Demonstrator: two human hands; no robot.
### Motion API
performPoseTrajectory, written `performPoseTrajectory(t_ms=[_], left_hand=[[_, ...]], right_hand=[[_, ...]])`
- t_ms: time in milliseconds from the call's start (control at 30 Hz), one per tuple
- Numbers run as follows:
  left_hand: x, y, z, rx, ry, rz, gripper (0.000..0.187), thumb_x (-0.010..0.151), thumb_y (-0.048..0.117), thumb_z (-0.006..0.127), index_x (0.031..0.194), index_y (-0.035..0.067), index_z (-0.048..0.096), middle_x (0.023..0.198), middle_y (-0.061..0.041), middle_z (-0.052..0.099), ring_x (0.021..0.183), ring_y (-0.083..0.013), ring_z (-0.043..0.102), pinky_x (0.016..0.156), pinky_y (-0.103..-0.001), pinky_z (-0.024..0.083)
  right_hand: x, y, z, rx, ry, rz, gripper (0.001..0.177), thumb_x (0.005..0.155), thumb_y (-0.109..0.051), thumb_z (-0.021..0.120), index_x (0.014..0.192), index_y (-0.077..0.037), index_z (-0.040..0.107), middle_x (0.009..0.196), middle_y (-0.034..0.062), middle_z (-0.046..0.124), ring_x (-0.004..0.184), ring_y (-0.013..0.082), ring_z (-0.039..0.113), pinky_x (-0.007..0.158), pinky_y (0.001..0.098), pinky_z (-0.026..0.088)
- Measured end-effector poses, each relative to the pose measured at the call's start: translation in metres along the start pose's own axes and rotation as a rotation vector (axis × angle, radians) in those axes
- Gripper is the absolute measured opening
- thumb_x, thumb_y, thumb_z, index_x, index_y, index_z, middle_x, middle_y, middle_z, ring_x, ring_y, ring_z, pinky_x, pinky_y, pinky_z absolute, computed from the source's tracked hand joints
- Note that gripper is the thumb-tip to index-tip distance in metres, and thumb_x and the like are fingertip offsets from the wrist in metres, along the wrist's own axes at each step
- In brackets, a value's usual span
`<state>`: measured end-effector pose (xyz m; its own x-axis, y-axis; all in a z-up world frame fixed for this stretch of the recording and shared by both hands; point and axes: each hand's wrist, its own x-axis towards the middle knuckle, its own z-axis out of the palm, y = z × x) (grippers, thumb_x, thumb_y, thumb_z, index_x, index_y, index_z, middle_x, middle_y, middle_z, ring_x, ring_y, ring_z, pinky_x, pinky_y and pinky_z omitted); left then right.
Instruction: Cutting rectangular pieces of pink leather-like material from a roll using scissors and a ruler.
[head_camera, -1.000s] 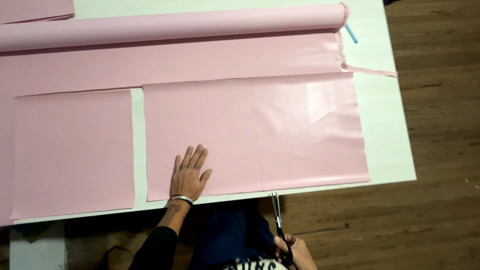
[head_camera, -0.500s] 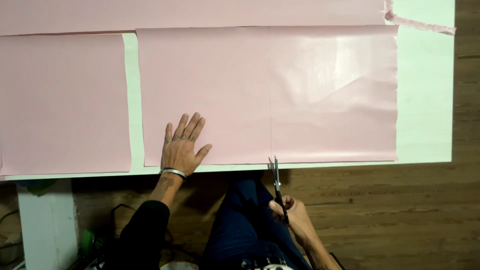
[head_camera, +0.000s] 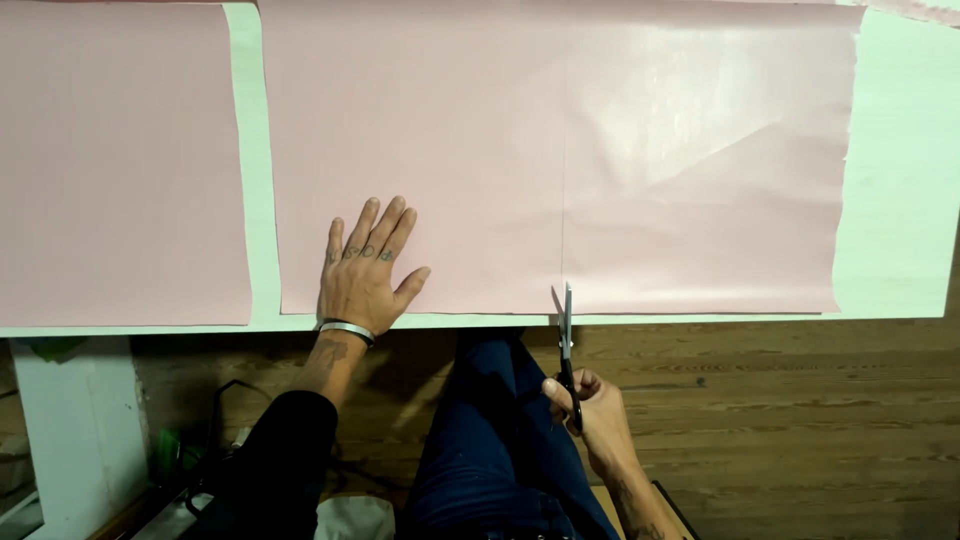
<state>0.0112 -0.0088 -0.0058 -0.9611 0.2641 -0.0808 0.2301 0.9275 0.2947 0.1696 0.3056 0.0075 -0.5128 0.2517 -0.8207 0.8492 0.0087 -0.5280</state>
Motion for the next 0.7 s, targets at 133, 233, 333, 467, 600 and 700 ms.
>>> performPoseTrajectory(t_ms=[133, 233, 333, 467, 600, 700], left_hand=[[0.0004, -0.0003, -0.0034, -0.018, -0.012, 0.002, 0.075, 0.094, 0.058, 0.056, 0.159, 0.028, 0.033, 0.167, 0.007, 0.028, 0.154, -0.0210, 0.023, 0.126, -0.054, 0.016], [0.0028, -0.0018, -0.0027, -0.010, -0.005, 0.017, 0.075, 0.094, 0.057, 0.055, 0.159, 0.027, 0.032, 0.167, 0.006, 0.028, 0.154, -0.0221, 0.023, 0.126, -0.054, 0.015], [0.0013, -0.0024, -0.0050, -0.010, -0.034, -0.003, 0.075, 0.094, 0.059, 0.054, 0.159, 0.028, 0.032, 0.167, 0.007, 0.028, 0.154, -0.0202, 0.022, 0.126, -0.054, 0.015], [0.0011, -0.0043, 0.0000, -0.020, -0.013, 0.011, 0.073, 0.096, 0.060, 0.051, 0.159, 0.029, 0.032, 0.167, 0.007, 0.028, 0.154, -0.0208, 0.023, 0.126, -0.054, 0.015], [0.0013, -0.0057, 0.0009, -0.003, -0.015, 0.016, 0.072, 0.096, 0.060, 0.051, 0.159, 0.029, 0.033, 0.167, 0.007, 0.028, 0.154, -0.0203, 0.023, 0.126, -0.055, 0.015], [0.0017, -0.0035, -0.0020, -0.013, -0.017, 0.013, 0.073, 0.096, 0.060, 0.051, 0.159, 0.029, 0.033, 0.167, 0.007, 0.028, 0.153, -0.0207, 0.023, 0.125, -0.055, 0.015]], right_hand=[[-0.0045, -0.0041, 0.0024, 0.034, -0.003, -0.030, 0.043, 0.067, -0.037, 0.090, 0.081, -0.003, 0.067, 0.058, 0.0082, 0.063, 0.046, 0.0131, 0.056, 0.039, 0.0234, 0.038], [-0.0028, -0.0033, 0.0034, 0.030, 0.009, -0.018, 0.044, 0.067, -0.038, 0.090, 0.080, -0.003, 0.067, 0.060, 0.0081, 0.063, 0.049, 0.0131, 0.062, 0.040, 0.0229, 0.041], [-0.0049, -0.0034, 0.0043, 0.039, -0.004, -0.050, 0.044, 0.067, -0.038, 0.089, 0.081, -0.003, 0.068, 0.059, 0.0084, 0.063, 0.048, 0.0134, 0.058, 0.040, 0.0227, 0.038], [-0.0043, -0.0011, 0.0044, 0.035, 0.011, -0.046, 0.043, 0.068, -0.038, 0.089, 0.080, -0.003, 0.068, 0.059, 0.0084, 0.063, 0.049, 0.0134, 0.059, 0.041, 0.0230, 0.039], [-0.0072, -0.0032, 0.0047, 0.110, -0.022, -0.028, 0.041, 0.069, -0.037, 0.088, 0.082, -0.004, 0.068, 0.060, 0.0076, 0.063, 0.048, 0.0131, 0.056, 0.041, 0.0229, 0.036], [-0.0095, -0.0058, 0.0054, 0.077, -0.008, -0.023, 0.041, 0.068, -0.038, 0.088, 0.081, -0.005, 0.068, 0.059, 0.0079, 0.064, 0.049, 0.0135, 0.060, 0.041, 0.0230, 0.038]])
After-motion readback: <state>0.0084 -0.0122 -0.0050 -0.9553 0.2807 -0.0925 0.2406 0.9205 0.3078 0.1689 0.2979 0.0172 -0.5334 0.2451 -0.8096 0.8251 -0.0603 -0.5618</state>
